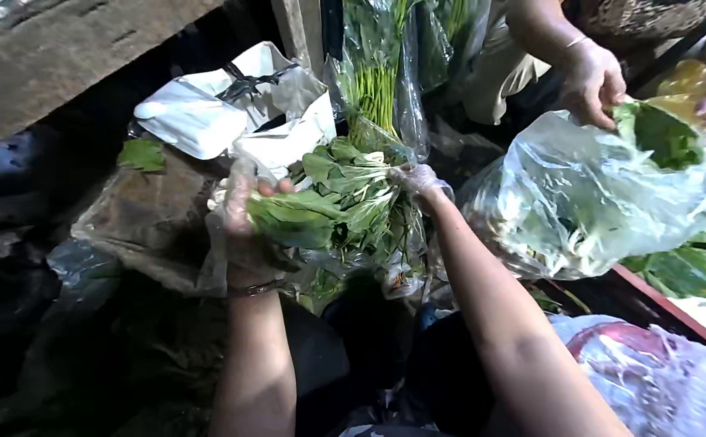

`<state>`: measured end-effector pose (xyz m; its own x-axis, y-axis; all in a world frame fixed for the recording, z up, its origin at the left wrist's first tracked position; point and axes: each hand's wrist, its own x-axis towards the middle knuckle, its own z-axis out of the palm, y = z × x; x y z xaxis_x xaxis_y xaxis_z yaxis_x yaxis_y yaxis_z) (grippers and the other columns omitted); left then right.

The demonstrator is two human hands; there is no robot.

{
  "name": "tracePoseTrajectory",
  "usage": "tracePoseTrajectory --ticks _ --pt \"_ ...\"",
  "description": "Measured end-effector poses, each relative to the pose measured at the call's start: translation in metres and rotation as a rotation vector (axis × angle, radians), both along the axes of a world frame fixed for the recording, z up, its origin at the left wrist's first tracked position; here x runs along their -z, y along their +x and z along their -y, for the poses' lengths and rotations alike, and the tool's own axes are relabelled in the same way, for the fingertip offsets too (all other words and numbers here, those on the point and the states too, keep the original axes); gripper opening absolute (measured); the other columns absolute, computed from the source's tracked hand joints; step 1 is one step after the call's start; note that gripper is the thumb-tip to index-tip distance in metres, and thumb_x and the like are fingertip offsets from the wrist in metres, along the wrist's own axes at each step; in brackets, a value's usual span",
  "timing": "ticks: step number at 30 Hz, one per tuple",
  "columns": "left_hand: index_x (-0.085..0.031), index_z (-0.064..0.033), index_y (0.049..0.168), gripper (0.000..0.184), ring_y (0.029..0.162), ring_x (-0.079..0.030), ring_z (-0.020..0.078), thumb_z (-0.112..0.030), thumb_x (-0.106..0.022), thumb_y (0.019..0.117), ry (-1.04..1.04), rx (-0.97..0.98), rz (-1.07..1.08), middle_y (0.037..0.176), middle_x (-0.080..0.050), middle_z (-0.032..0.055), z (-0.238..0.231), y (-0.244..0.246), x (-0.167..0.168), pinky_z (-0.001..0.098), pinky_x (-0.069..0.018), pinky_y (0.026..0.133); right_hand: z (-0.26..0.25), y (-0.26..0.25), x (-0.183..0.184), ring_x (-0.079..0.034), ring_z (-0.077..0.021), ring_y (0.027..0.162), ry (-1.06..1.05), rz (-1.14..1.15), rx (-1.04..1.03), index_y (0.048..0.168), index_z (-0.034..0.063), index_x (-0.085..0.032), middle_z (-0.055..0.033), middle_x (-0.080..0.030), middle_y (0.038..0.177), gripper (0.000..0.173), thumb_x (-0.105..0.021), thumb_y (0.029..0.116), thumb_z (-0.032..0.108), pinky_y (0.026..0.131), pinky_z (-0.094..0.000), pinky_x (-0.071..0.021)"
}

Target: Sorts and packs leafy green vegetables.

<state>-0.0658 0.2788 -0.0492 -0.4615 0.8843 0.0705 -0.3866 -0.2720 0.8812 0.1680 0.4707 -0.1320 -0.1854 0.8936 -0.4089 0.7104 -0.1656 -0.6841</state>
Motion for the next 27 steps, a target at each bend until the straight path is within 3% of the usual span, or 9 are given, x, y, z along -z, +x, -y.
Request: tracePoseTrajectory --ticks 2,5,9,13,16,20,22,25,27 --pt "-0.062 -0.0138 0.100 0.024 0.072 -0.070 0.0085 -0.025 -0.044 0.1086 -0.153 -0.098 -0.240 0.082 -0.071 -0.0027 -0.003 0.000 0.008 0.0264 -0.0606 0.066 0.004 -0.003 -0.004 -0.064 -0.0376 0.116 0.038 -0.172 0.033 0.127 -0.0012 -0.065 -0.0246 -0.067 0.121 0.044 -0.071 0.0971 0.031 0.103 -0.0582 -0.0477" --pt "-0.064 -0.0045 0.121 0.032 0.083 -0.068 0.0136 -0.030 -0.059 0.1038 -0.518 -0.050 -0.607 0.103 -0.071 0.0078 -0.008 0.004 0.018 0.0350 -0.0579 0.077 0.010 -0.006 -0.010 -0.065 -0.0183 0.087 0.128 -0.478 0.111 0.117 -0.0043 -0.062 -0.0143 -0.067 0.102 0.028 -0.068 0.0967 0.013 0.083 -0.0382 -0.0568" --pt "-0.062 -0.0061 0.126 0.045 0.086 -0.064 0.0181 -0.043 -0.060 0.1018 -0.774 0.078 -0.650 0.108 -0.069 0.0116 -0.018 0.019 0.016 0.0403 -0.0537 0.081 0.010 0.007 -0.020 -0.065 -0.0409 0.117 0.167 -0.011 0.101 0.128 0.0004 -0.064 -0.0253 -0.068 0.122 0.041 -0.062 0.1012 0.031 0.102 -0.0621 -0.0476" --pt "-0.066 -0.0128 0.120 0.044 0.075 -0.064 0.0103 -0.051 -0.060 0.0992 -0.648 0.021 -0.588 0.098 -0.070 0.0038 -0.016 0.008 0.030 0.0303 -0.0543 0.066 0.030 0.012 -0.010 -0.067 -0.0415 0.108 -0.178 0.051 0.070 0.129 -0.0042 -0.062 -0.0281 -0.066 0.120 0.064 -0.037 0.1094 0.051 0.095 -0.0603 -0.0514" --pt "-0.064 -0.0139 0.126 0.047 0.085 -0.068 0.0122 -0.053 -0.058 0.1002 -0.564 0.084 -0.569 0.104 -0.072 0.0036 -0.016 0.009 0.034 0.0339 -0.0573 0.077 0.047 -0.001 0.012 -0.068 -0.0330 0.092 -0.294 -0.110 0.136 0.128 -0.0021 -0.062 -0.0229 -0.068 0.112 0.065 -0.053 0.1023 0.057 0.084 -0.0520 -0.0556" --pt "-0.067 -0.0125 0.122 0.041 0.094 -0.070 0.0124 -0.046 -0.053 0.1045 -0.339 0.140 -0.514 0.107 -0.074 0.0027 -0.008 0.008 0.028 0.0341 -0.0582 0.086 0.067 -0.002 0.012 -0.066 -0.0261 0.100 -0.320 -0.478 0.277 0.137 0.0041 -0.055 -0.0172 -0.065 0.121 0.049 -0.062 0.1013 0.037 0.084 -0.0445 -0.0568" --pt "-0.066 -0.0131 0.113 0.035 0.094 -0.071 0.0152 -0.044 -0.052 0.1046 -0.195 0.203 -0.375 0.102 -0.073 0.0026 -0.005 0.005 0.030 0.0354 -0.0599 0.084 0.077 0.008 -0.007 -0.066 -0.0260 0.102 -0.246 -0.509 0.250 0.136 0.0032 -0.055 -0.0169 -0.065 0.120 0.046 -0.062 0.1004 0.031 0.087 -0.0457 -0.0569" --pt "-0.065 -0.0156 0.109 0.034 0.093 -0.070 0.0146 -0.047 -0.054 0.1026 -0.045 0.263 -0.330 0.098 -0.071 -0.0004 -0.005 0.006 0.030 0.0347 -0.0593 0.086 0.101 0.015 -0.054 -0.063 -0.0126 0.080 0.017 -0.559 0.202 0.109 0.0037 -0.058 -0.0058 -0.064 0.093 0.019 -0.066 0.0972 0.016 0.073 -0.0332 -0.0561" --pt "-0.065 -0.0166 0.111 0.036 0.090 -0.070 0.0121 -0.050 -0.063 0.0976 0.006 0.260 -0.335 0.097 -0.071 -0.0021 -0.007 0.011 0.033 0.0307 -0.0601 0.082 0.118 0.013 -0.079 -0.064 -0.0057 0.067 0.261 -0.612 0.123 0.101 0.0047 -0.059 0.0003 -0.064 0.081 0.019 -0.073 0.0891 0.009 0.064 -0.0252 -0.0586"
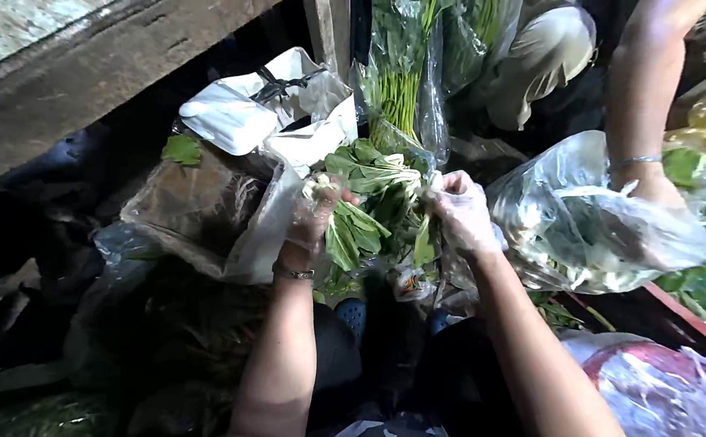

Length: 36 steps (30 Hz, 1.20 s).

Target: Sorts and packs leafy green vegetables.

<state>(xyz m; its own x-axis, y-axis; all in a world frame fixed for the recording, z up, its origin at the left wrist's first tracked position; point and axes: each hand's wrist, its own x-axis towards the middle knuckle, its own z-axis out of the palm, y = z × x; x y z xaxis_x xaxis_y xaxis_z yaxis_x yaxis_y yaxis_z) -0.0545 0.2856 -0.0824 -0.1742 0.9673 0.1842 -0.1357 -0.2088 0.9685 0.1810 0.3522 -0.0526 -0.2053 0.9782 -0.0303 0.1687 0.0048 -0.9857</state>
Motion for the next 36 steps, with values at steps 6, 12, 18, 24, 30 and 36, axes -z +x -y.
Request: tracePoseTrajectory --ticks 6,12,18,24,30,36 --pt "-0.065 -0.0141 0.112 0.066 0.089 -0.063 -0.0086 -0.068 -0.075 0.0755 0.112 -0.171 -0.143 0.096 -0.069 -0.0160 0.004 0.036 -0.010 0.0139 -0.0540 0.077 0.045 -0.055 -0.004 -0.070 -0.0142 0.084 0.609 -0.033 -0.054 0.104 -0.0009 -0.071 -0.0114 -0.072 0.097 0.023 -0.079 0.0875 0.014 0.077 -0.0314 -0.0592" --pt "-0.064 -0.0129 0.108 0.064 0.090 -0.064 -0.0023 -0.067 -0.076 0.0757 0.071 -0.188 -0.030 0.098 -0.068 -0.0112 0.001 0.037 -0.009 0.0174 -0.0544 0.077 0.051 -0.064 0.016 -0.067 -0.0185 0.101 0.706 -0.086 -0.056 0.107 -0.0017 -0.073 -0.0137 -0.072 0.103 0.017 -0.068 0.0927 0.005 0.093 -0.0344 -0.0538" --pt "-0.059 -0.0047 0.114 0.046 0.083 -0.060 -0.0047 -0.038 -0.075 0.0868 -0.162 -0.268 -0.021 0.090 -0.064 -0.0079 0.012 0.042 -0.018 0.0155 -0.0512 0.073 0.051 -0.079 0.010 -0.065 -0.0239 0.104 0.689 -0.057 0.044 0.103 -0.0003 -0.077 -0.0166 -0.070 0.105 0.016 -0.072 0.0878 0.003 0.094 -0.0356 -0.0531" --pt "-0.064 -0.0148 0.110 0.015 0.089 -0.068 0.0032 -0.018 -0.054 0.1001 -0.009 -0.134 0.033 0.097 -0.072 -0.0064 0.011 0.000 -0.019 0.0220 -0.0584 0.078 0.015 -0.064 -0.026 -0.070 -0.0145 0.108 0.344 -0.067 -0.477 0.118 -0.0026 -0.073 -0.0121 -0.074 0.117 0.025 -0.059 0.1005 0.007 0.098 -0.0338 -0.0554" --pt "-0.058 -0.0166 0.104 0.008 0.077 -0.069 0.0058 -0.016 -0.056 0.0958 -0.065 -0.298 0.048 0.085 -0.071 -0.0058 0.011 -0.008 -0.022 0.0233 -0.0592 0.067 -0.082 -0.021 0.058 -0.068 -0.0217 0.085 -0.212 0.111 0.205 0.123 0.0017 -0.066 -0.0153 -0.070 0.105 0.037 -0.060 0.1033 0.032 0.078 -0.0418 -0.0577" --pt "-0.062 -0.0145 0.096 0.016 0.071 -0.066 0.0043 -0.025 -0.069 0.0862 -0.136 -0.209 -0.233 0.078 -0.069 -0.0065 0.006 -0.022 -0.015 0.0235 -0.0572 0.065 -0.082 -0.027 0.089 -0.062 -0.0326 0.115 -0.383 0.209 0.113 0.128 -0.0008 -0.063 -0.0221 -0.065 0.124 0.049 -0.069 0.0979 0.038 0.100 -0.0537 -0.0483"
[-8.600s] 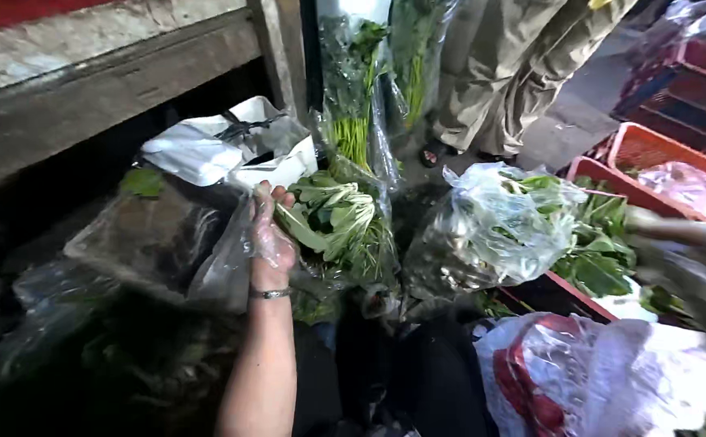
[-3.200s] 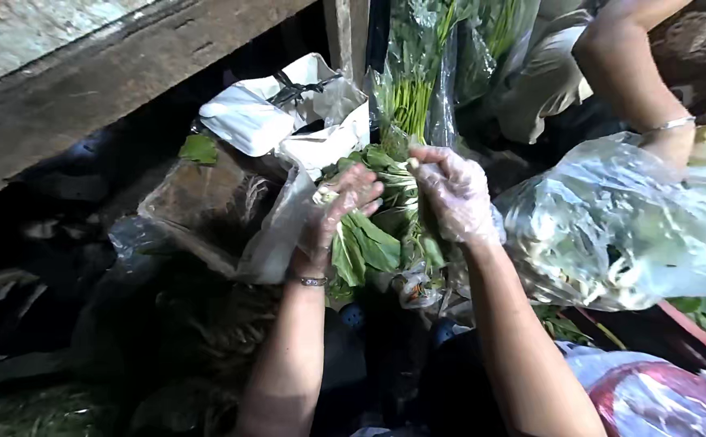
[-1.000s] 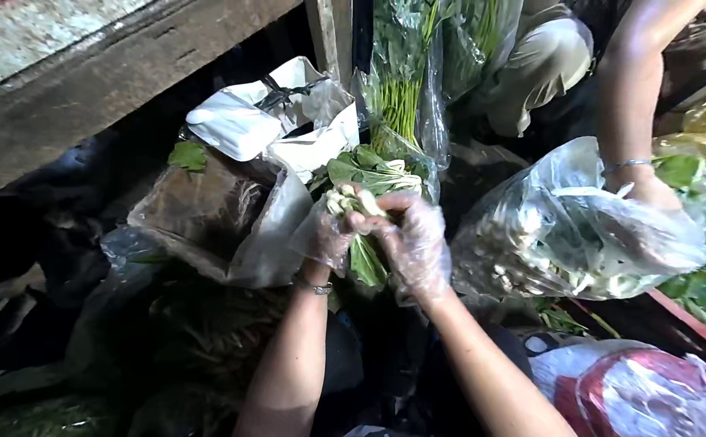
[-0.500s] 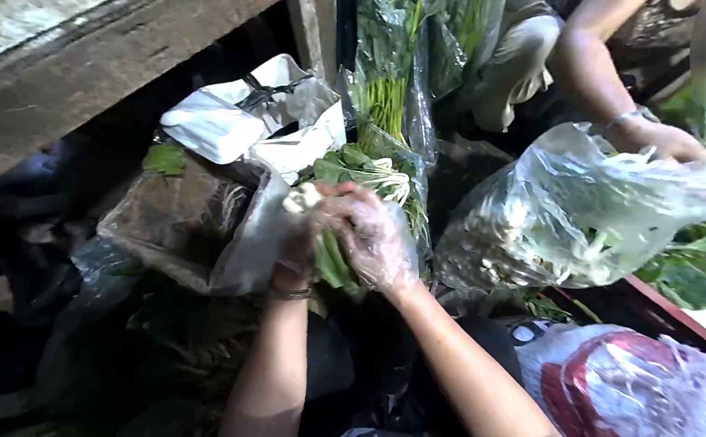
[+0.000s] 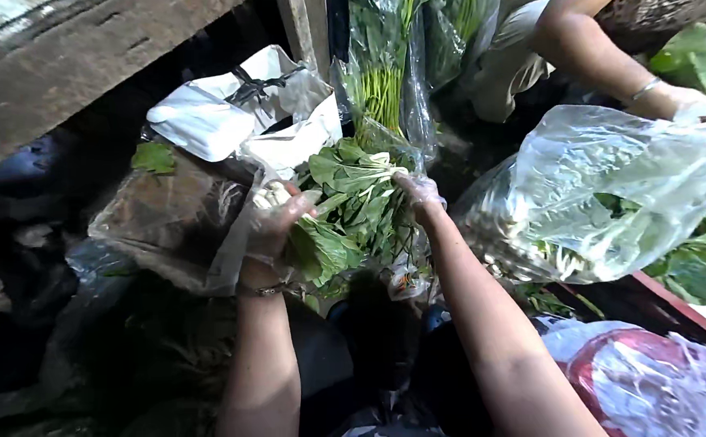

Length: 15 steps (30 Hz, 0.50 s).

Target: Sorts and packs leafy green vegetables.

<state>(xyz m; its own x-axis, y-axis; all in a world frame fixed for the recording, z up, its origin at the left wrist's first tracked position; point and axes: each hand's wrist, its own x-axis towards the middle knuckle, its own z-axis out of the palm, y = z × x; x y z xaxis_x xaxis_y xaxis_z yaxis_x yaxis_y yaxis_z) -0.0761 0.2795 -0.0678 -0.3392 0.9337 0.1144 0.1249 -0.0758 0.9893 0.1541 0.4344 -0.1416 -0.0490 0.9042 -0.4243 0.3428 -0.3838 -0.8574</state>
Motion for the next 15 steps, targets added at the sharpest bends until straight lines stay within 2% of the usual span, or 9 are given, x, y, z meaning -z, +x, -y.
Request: tracePoseTrajectory --ticks 1,3,5,7,9,11,14,15 --pt "-0.062 -0.0120 0.096 0.017 0.069 -0.065 0.0051 -0.024 -0.070 0.0856 -0.060 0.002 -0.025 0.078 -0.068 -0.0046 -0.001 0.002 -0.003 0.0237 -0.0566 0.064 0.000 -0.001 -0.002 -0.062 -0.0298 0.110 0.005 -0.042 0.020 0.128 0.0000 -0.062 -0.0204 -0.065 0.122 0.048 -0.071 0.0968 0.035 0.096 -0.0512 -0.0501" --pt "-0.063 -0.0057 0.103 0.022 0.070 -0.063 0.0067 -0.022 -0.070 0.0898 -0.169 -0.009 -0.062 0.081 -0.067 0.0000 -0.003 0.007 -0.007 0.0244 -0.0545 0.064 0.005 -0.003 -0.011 -0.061 -0.0226 0.099 0.017 -0.179 0.063 0.128 0.0015 -0.059 -0.0154 -0.064 0.115 0.042 -0.068 0.0982 0.030 0.085 -0.0427 -0.0522" --pt "-0.065 -0.0057 0.108 0.026 0.073 -0.065 0.0070 -0.023 -0.071 0.0903 -0.182 -0.019 -0.064 0.086 -0.070 0.0007 -0.006 0.009 -0.002 0.0251 -0.0562 0.066 0.011 -0.005 -0.018 -0.060 -0.0173 0.090 0.018 -0.336 0.096 0.128 0.0045 -0.056 -0.0098 -0.062 0.108 0.034 -0.060 0.1025 0.027 0.076 -0.0356 -0.0527" --pt "-0.066 -0.0056 0.115 0.030 0.079 -0.068 0.0094 -0.024 -0.072 0.0918 -0.183 -0.007 -0.036 0.093 -0.072 0.0029 -0.007 0.009 0.001 0.0283 -0.0581 0.070 0.016 -0.010 -0.020 -0.060 -0.0152 0.085 0.009 -0.495 0.132 0.128 0.0067 -0.055 -0.0070 -0.061 0.103 0.029 -0.053 0.1055 0.025 0.071 -0.0330 -0.0539" --pt "-0.066 -0.0064 0.119 0.033 0.079 -0.068 0.0090 -0.025 -0.072 0.0927 -0.183 0.018 -0.029 0.095 -0.072 0.0027 -0.006 0.007 0.000 0.0277 -0.0583 0.071 0.020 -0.014 -0.025 -0.061 -0.0159 0.083 0.005 -0.566 0.165 0.129 0.0067 -0.055 -0.0075 -0.061 0.100 0.029 -0.049 0.1070 0.025 0.070 -0.0334 -0.0548" --pt "-0.065 -0.0065 0.121 0.033 0.078 -0.069 0.0086 -0.025 -0.070 0.0936 -0.153 0.027 -0.032 0.096 -0.073 0.0023 -0.005 0.003 0.001 0.0267 -0.0588 0.070 0.022 -0.017 -0.033 -0.061 -0.0145 0.077 0.032 -0.543 0.184 0.128 0.0061 -0.055 -0.0072 -0.061 0.097 0.030 -0.048 0.1076 0.027 0.066 -0.0314 -0.0542" --pt "-0.058 -0.0093 0.138 0.041 0.088 -0.067 0.0103 -0.024 -0.061 0.1000 -0.201 0.044 -0.101 0.113 -0.071 0.0059 -0.001 -0.004 0.006 0.0303 -0.0569 0.080 0.026 -0.010 -0.041 -0.061 -0.0146 0.084 0.079 -0.407 0.198 0.127 0.0047 -0.059 -0.0083 -0.063 0.102 0.035 -0.051 0.1074 0.033 0.073 -0.0334 -0.0545" --pt "-0.057 -0.0085 0.139 0.041 0.089 -0.068 0.0114 -0.023 -0.061 0.1011 -0.226 0.047 -0.125 0.115 -0.071 0.0076 -0.002 -0.004 0.009 0.0315 -0.0568 0.081 0.027 -0.007 -0.040 -0.061 -0.0148 0.086 0.077 -0.388 0.219 0.126 0.0049 -0.060 -0.0086 -0.063 0.103 0.036 -0.052 0.1068 0.034 0.074 -0.0341 -0.0541"
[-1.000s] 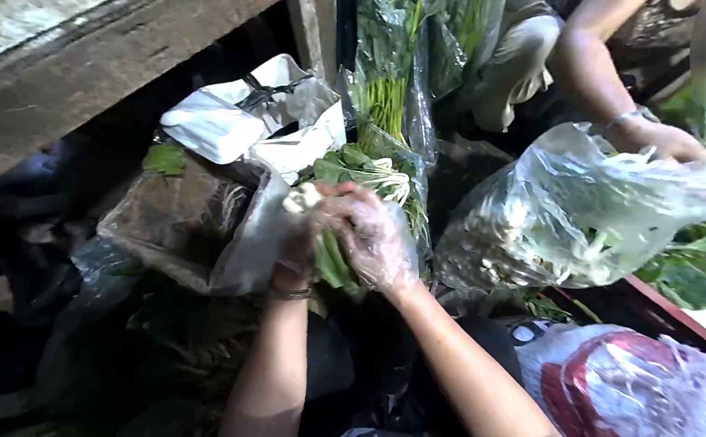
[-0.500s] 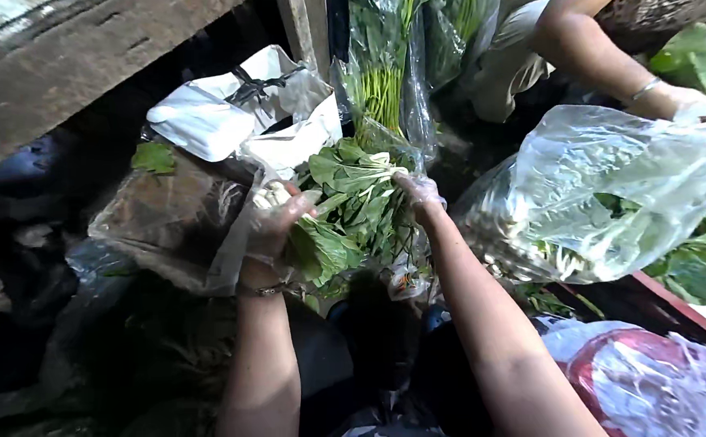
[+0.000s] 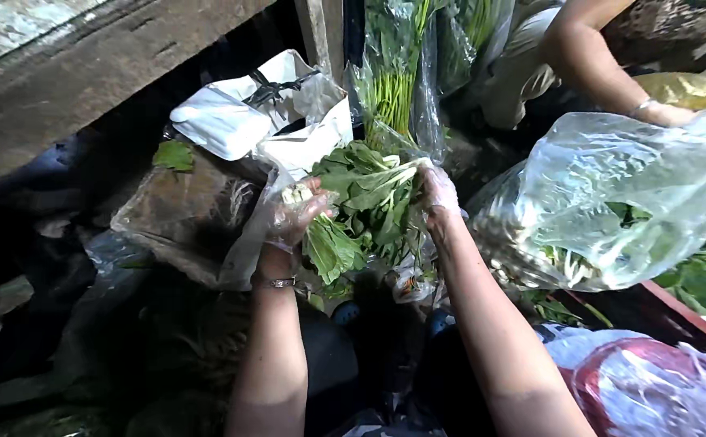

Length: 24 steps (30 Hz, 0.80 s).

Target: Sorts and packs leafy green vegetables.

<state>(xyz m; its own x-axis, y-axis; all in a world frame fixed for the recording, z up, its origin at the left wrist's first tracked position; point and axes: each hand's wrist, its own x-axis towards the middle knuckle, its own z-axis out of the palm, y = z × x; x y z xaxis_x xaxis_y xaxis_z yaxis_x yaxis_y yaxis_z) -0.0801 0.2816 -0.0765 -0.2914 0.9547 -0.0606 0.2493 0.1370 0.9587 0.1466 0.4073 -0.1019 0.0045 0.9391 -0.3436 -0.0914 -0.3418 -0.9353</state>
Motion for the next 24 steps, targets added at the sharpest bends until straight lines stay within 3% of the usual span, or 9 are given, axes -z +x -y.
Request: tracePoseTrajectory --ticks 3,9,11,13,14,16,18,21,24 --pt "-0.059 -0.0080 0.136 0.040 0.092 -0.068 0.0157 -0.026 -0.063 0.1007 -0.100 -0.012 -0.001 0.113 -0.071 0.0105 -0.004 0.002 0.000 0.0360 -0.0563 0.084 0.002 0.010 0.006 -0.062 -0.0125 0.088 -0.020 -0.072 0.035 0.123 0.0076 -0.060 -0.0057 -0.064 0.103 0.033 -0.056 0.1054 0.035 0.075 -0.0317 -0.0553" --pt "-0.062 -0.0044 0.129 0.034 0.083 -0.068 0.0067 -0.023 -0.059 0.0998 -0.006 0.110 0.080 0.099 -0.074 0.0031 0.001 0.001 -0.009 0.0260 -0.0568 0.078 0.013 0.033 -0.020 -0.063 -0.0092 0.096 0.111 -0.041 -0.053 0.133 0.0101 -0.056 -0.0037 -0.066 0.112 0.033 -0.051 0.1076 0.030 0.082 -0.0303 -0.0550" --pt "-0.058 -0.0042 0.131 0.037 0.081 -0.068 0.0038 -0.020 -0.060 0.0974 0.074 0.154 0.194 0.098 -0.074 -0.0009 0.002 0.002 -0.012 0.0210 -0.0572 0.073 0.022 0.044 -0.031 -0.062 -0.0059 0.107 0.268 0.015 -0.181 0.140 0.0114 -0.053 -0.0017 -0.064 0.124 0.037 -0.040 0.1104 0.029 0.092 -0.0290 -0.0543" --pt "-0.053 -0.0067 0.139 0.050 0.085 -0.070 0.0055 -0.025 -0.065 0.0934 0.146 0.210 0.340 0.108 -0.073 -0.0016 0.004 0.006 -0.012 0.0214 -0.0590 0.073 0.030 0.048 -0.042 -0.058 -0.0048 0.120 0.434 0.108 -0.271 0.147 0.0093 -0.050 -0.0033 -0.060 0.138 0.046 -0.035 0.1101 0.031 0.102 -0.0289 -0.0501" --pt "-0.051 -0.0072 0.143 0.060 0.089 -0.071 0.0075 -0.030 -0.070 0.0911 0.177 0.252 0.402 0.115 -0.072 -0.0005 0.005 0.009 -0.012 0.0235 -0.0599 0.076 0.034 0.047 -0.048 -0.056 -0.0044 0.122 0.480 0.125 -0.302 0.149 0.0063 -0.047 -0.0048 -0.058 0.140 0.050 -0.038 0.1083 0.034 0.104 -0.0283 -0.0490" --pt "-0.046 -0.0053 0.148 0.075 0.099 -0.071 0.0138 -0.035 -0.076 0.0863 0.219 0.332 0.488 0.128 -0.068 0.0047 0.005 0.016 -0.010 0.0295 -0.0602 0.084 0.043 0.035 -0.056 -0.060 0.0014 0.096 0.444 0.124 -0.303 0.140 0.0086 -0.043 0.0016 -0.059 0.116 0.059 -0.062 0.0925 0.039 0.082 -0.0216 -0.0546" --pt "-0.045 -0.0021 0.148 0.085 0.108 -0.070 0.0204 -0.038 -0.082 0.0797 0.245 0.356 0.539 0.133 -0.065 0.0108 0.005 0.024 -0.009 0.0339 -0.0600 0.090 0.049 0.024 -0.062 -0.061 0.0001 0.082 0.488 0.101 -0.371 0.128 0.0070 -0.042 0.0017 -0.059 0.102 0.060 -0.076 0.0818 0.024 0.071 -0.0198 -0.0562" --pt "-0.045 0.0004 0.148 0.086 0.115 -0.067 0.0172 -0.034 -0.083 0.0790 0.299 0.386 0.533 0.134 -0.065 0.0097 0.004 0.034 -0.011 0.0311 -0.0568 0.095 0.055 0.013 -0.065 -0.066 -0.0070 0.090 0.778 0.168 -0.517 0.120 -0.0003 -0.056 -0.0057 -0.066 0.105 0.045 -0.075 0.0841 0.018 0.079 -0.0258 -0.0585" --pt "-0.056 -0.0033 0.138 0.069 0.103 -0.067 0.0036 -0.029 -0.082 0.0797 0.375 0.291 0.451 0.119 -0.071 -0.0014 0.007 0.046 -0.015 0.0212 -0.0559 0.090 0.066 -0.008 -0.061 -0.062 -0.0171 0.110 0.902 0.128 -0.542 0.122 0.0011 -0.067 -0.0135 -0.064 0.120 0.043 -0.076 0.0856 0.022 0.094 -0.0338 -0.0543"
